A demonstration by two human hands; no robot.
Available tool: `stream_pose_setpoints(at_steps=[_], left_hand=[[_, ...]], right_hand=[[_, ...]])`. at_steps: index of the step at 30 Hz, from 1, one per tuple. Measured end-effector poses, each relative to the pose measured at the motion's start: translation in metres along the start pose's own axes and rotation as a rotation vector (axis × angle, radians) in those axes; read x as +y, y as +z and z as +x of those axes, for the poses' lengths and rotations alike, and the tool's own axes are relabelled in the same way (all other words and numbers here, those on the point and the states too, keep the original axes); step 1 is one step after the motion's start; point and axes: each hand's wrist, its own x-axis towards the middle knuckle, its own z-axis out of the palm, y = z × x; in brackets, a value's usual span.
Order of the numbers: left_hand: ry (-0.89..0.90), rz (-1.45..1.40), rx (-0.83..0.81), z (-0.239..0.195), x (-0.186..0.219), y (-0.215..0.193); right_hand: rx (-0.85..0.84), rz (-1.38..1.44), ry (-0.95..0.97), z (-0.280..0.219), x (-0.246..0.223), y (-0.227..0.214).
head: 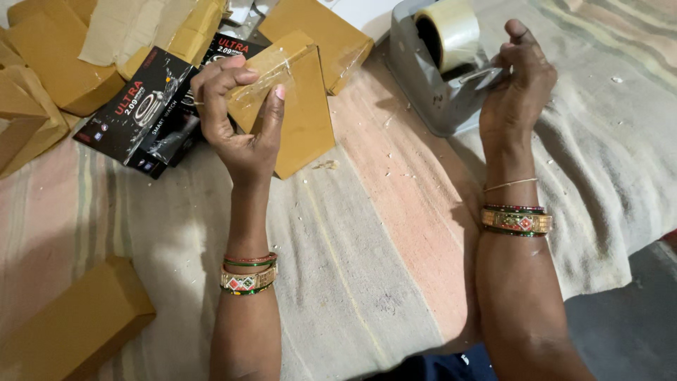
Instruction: The person packs smart watches into small cardboard boxes. They open the watch boxes, place the watches and accessories inside, close the flaps, and seal the boxes with packing tape using a tape dispenser.
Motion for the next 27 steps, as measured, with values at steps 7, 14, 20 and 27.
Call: stream_pose_setpoints(at_steps=[7,14,20,27], left_hand=[[0.022,0.015,0.006,-0.002,-0.002,0.001],[0.026,-0.054,0.025,-0.003,-0.011,0.0],[0.032,-0.057,0.023,-0.003,-0.013,0.0],[0.025,-0.039,0.019,-0.001,-0.01,0.0]], right_hand=[[-0.056,-0.027,-0.149,0.002,0.018,-0.02],[0.025,-0.739,-0.212,-0.021,-0.005,-0.026],[-0.141,-0.646,0.189,-0.04,-0.046,-0.023],[-0.079,-1.158,-0.062,-0.026,-0.033,-0.029]])
